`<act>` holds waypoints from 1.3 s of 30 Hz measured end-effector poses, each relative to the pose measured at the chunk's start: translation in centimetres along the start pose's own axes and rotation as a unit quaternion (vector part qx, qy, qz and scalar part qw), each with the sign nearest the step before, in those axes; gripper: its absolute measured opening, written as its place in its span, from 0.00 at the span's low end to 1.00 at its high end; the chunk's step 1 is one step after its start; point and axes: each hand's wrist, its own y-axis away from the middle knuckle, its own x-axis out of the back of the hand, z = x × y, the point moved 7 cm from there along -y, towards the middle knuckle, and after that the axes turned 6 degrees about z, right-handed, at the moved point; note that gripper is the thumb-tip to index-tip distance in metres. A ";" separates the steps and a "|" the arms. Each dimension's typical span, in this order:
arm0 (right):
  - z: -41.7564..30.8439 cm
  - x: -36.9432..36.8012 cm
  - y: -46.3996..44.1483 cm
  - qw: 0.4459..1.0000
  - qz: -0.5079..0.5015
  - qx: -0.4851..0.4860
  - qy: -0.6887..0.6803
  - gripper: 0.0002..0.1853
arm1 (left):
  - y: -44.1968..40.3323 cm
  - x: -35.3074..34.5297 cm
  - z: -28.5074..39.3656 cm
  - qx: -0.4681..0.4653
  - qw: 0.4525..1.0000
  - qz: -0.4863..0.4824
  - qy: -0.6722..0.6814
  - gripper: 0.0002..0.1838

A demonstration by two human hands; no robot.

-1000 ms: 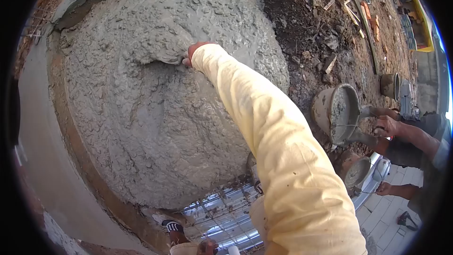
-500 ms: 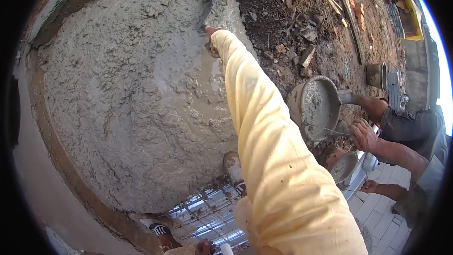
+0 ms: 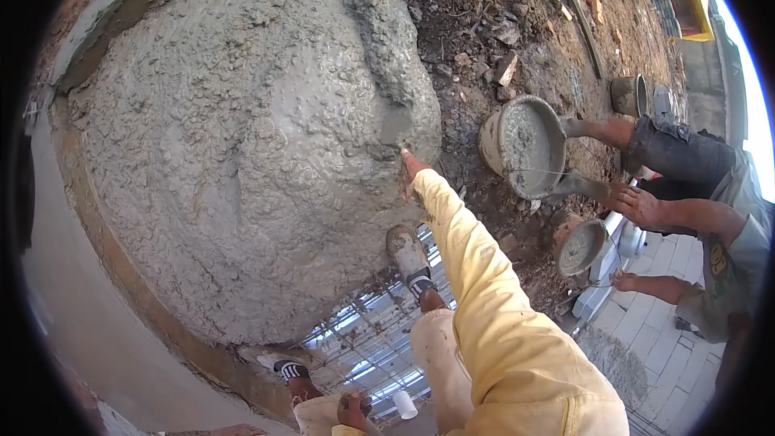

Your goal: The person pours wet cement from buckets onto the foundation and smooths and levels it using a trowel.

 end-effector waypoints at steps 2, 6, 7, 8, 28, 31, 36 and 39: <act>2.6 1.3 2.3 0.999 0.034 -0.023 -0.024 0.49 | 0.2 -0.5 1.0 -0.021 1.000 -0.007 0.014 0.16; 9.5 5.0 -0.4 0.968 0.167 -0.011 0.189 0.45 | -0.3 0.1 0.5 -0.036 0.999 -0.019 0.013 0.17; 10.7 5.0 0.4 0.943 0.190 0.015 0.273 0.44 | -0.3 0.2 0.1 -0.035 0.999 -0.028 0.012 0.17; 11.3 4.8 2.8 0.956 0.202 0.032 0.210 0.41 | -0.4 0.0 0.2 -0.036 0.999 -0.032 0.014 0.17; -24.4 -41.8 25.0 0.741 0.069 0.461 0.484 0.17 | 0.4 5.2 6.1 -0.162 0.973 -0.082 -0.145 0.20; -27.6 -55.4 28.1 0.381 0.077 0.585 0.712 0.17 | -0.4 7.2 8.2 -0.164 0.976 -0.090 -0.109 0.20; -26.4 -63.3 30.6 0.316 0.102 0.627 0.705 0.18 | -1.6 10.0 10.3 -0.139 0.983 -0.103 -0.062 0.20; -26.4 -65.9 32.4 0.398 0.104 0.630 0.659 0.19 | -2.0 11.1 11.3 -0.134 0.984 -0.109 -0.046 0.20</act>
